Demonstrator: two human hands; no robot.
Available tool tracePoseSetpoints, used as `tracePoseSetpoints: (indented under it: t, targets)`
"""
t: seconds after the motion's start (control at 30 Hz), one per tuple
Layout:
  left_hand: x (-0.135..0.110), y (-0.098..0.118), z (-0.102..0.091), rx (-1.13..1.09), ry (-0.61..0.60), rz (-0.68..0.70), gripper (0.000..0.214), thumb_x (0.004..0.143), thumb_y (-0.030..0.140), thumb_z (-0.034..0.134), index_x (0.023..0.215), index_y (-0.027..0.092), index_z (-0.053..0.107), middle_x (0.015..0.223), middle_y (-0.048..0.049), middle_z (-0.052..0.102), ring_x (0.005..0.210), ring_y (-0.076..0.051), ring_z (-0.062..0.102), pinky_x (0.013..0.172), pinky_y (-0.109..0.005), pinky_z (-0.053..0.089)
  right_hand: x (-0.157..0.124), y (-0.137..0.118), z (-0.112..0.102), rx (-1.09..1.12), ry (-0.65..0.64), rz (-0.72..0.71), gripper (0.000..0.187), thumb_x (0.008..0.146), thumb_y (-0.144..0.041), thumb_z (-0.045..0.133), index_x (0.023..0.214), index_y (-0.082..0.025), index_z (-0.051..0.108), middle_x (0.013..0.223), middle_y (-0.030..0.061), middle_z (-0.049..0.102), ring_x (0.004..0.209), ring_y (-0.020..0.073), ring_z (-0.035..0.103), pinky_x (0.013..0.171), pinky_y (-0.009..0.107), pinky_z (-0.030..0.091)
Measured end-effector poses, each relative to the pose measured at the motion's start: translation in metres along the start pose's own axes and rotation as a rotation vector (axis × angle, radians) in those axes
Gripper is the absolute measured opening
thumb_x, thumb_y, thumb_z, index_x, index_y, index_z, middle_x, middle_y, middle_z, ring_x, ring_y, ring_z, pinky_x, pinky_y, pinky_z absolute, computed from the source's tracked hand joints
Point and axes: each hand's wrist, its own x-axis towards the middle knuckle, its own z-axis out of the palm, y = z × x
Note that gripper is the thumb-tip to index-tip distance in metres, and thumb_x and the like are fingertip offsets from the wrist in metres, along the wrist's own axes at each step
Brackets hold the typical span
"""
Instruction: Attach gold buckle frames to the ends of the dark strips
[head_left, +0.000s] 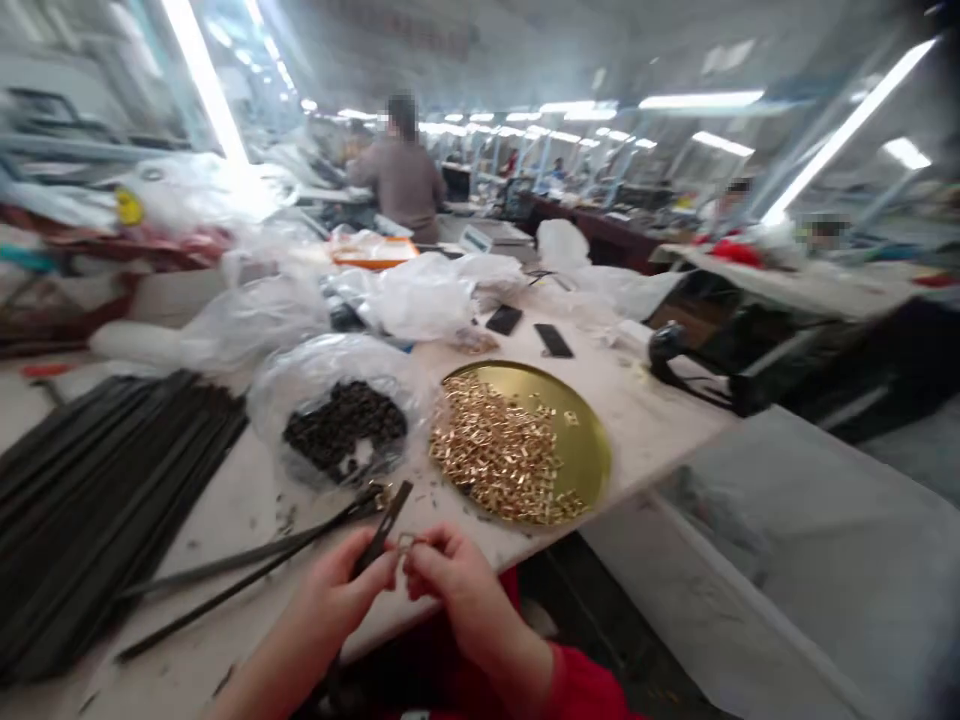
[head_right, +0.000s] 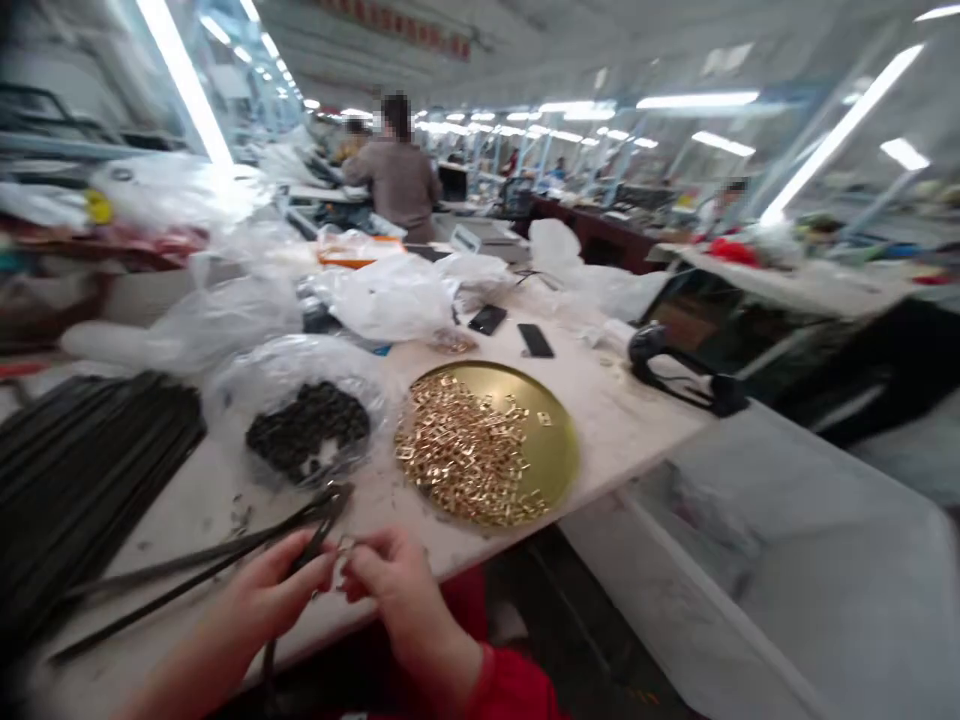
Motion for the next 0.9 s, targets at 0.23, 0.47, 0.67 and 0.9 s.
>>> tracePoseSetpoints:
  t: [0.23, 0.47, 0.67, 0.9]
  targets:
    - [-0.011, -0.01, -0.015, -0.191, -0.002, -0.199, 0.027, 0.068, 0.043, 0.057, 0.076, 0.018, 0.055, 0.056, 0.0068, 0.046, 0.043, -0.007, 0.031, 0.041, -0.02, 0.023, 0.007, 0.017, 0.012, 0.192, -0.065, 0.223, 0.028, 0.062, -0.031, 0.074, 0.069, -0.015, 0.051, 0.059, -0.0035, 0.058, 0.05, 0.0058, 0.051, 0.049, 0.016, 0.038]
    - [-0.02, -0.02, -0.027, -0.261, -0.055, -0.207, 0.026, 0.072, 0.043, 0.055, 0.071, 0.018, 0.049, 0.055, 0.0082, 0.042, 0.043, -0.007, 0.026, 0.04, -0.02, 0.019, 0.005, 0.031, 0.022, 0.027, -0.146, 0.159, 0.025, 0.074, -0.036, 0.065, 0.069, -0.015, 0.052, 0.062, -0.0016, 0.06, 0.051, 0.0051, 0.048, 0.051, 0.017, 0.038]
    - [-0.018, -0.029, -0.032, -0.128, -0.029, -0.172, 0.025, 0.073, 0.043, 0.051, 0.07, 0.018, 0.049, 0.058, 0.0069, 0.045, 0.047, -0.009, 0.033, 0.044, -0.021, 0.025, 0.009, 0.033, 0.019, -0.332, -0.148, 0.039, 0.028, 0.074, -0.042, 0.062, 0.074, -0.015, 0.053, 0.064, -0.0008, 0.059, 0.056, 0.0088, 0.051, 0.054, 0.021, 0.041]
    - [-0.014, -0.047, -0.036, 0.148, 0.021, -0.02, 0.022, 0.076, 0.037, 0.048, 0.065, 0.018, 0.049, 0.059, 0.0045, 0.046, 0.059, -0.014, 0.043, 0.053, -0.023, 0.03, 0.011, 0.024, 0.017, -0.752, -0.256, -0.128, 0.02, 0.084, -0.033, 0.05, 0.088, -0.016, 0.06, 0.072, 0.0014, 0.062, 0.063, 0.0117, 0.055, 0.059, 0.024, 0.042]
